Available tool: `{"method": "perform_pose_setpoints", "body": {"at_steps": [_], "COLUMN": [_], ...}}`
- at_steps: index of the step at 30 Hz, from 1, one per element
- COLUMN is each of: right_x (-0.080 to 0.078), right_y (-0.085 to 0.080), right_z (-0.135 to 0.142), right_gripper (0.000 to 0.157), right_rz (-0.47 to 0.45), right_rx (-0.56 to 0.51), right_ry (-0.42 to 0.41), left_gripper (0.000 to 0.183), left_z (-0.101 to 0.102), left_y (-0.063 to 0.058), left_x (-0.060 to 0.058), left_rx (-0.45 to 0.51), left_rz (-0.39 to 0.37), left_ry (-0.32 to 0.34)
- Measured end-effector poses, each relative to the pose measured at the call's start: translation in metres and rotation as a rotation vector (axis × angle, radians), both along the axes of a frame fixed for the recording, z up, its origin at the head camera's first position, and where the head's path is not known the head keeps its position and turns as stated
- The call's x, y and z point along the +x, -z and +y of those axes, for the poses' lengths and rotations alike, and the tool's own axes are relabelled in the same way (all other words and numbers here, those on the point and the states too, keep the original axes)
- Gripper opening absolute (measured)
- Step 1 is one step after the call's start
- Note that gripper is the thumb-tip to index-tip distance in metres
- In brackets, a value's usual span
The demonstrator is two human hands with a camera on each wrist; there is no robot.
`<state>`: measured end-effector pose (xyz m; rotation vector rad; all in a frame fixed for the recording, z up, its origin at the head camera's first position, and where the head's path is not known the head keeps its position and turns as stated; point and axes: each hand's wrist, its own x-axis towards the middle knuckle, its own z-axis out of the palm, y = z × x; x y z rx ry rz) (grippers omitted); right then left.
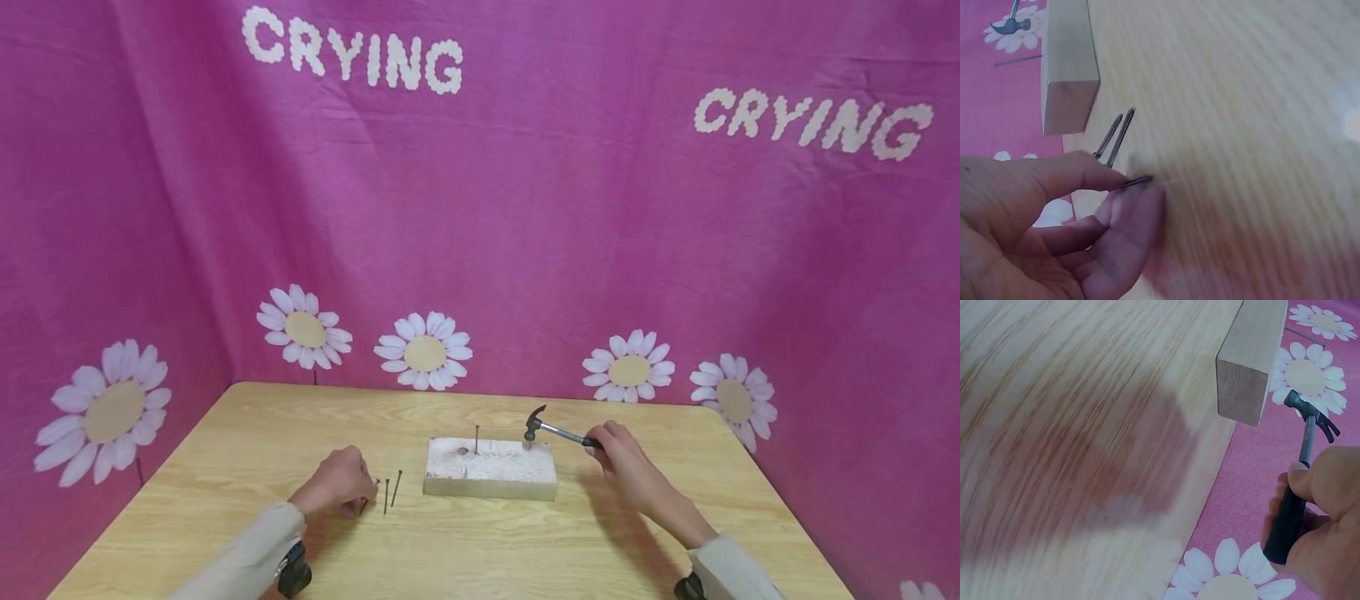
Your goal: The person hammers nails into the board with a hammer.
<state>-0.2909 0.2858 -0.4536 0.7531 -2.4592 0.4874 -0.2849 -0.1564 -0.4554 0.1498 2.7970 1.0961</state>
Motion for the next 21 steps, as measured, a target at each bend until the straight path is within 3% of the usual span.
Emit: {"method": "perform_pose_setpoints", "body": {"at_steps": [6, 12, 16, 21], "right_x": [0.002, 0.000, -0.001, 0.000], "right_y": [0.001, -0.001, 0.000, 0.002], "right_z": [0.003, 0.003, 0.004, 0.004], "right_gripper": [0.015, 0.016, 0.017, 0.019], "right_rz": [0.038, 0.088, 0.102, 0.134], "right_rx": [0.019, 0.075, 0.078, 0.059], "right_ry": [-0.031, -0.020, -0.023, -0.037], "left_gripper": [0.023, 0.021, 0.002, 0.011], "left_z": [-0.002, -0.004, 0.003, 0.020], "left_y": [-0.006, -0.011, -0.013, -0.015], "left_x": [-0.003, -0.007, -0.013, -0.023], "left_rx": [-0.033, 0.011, 0.081, 0.259], "left_rz": [-0.034, 0.048, 0.153, 0.236], "left_ry": [0.012, 0.023, 0.029, 0.108]}}
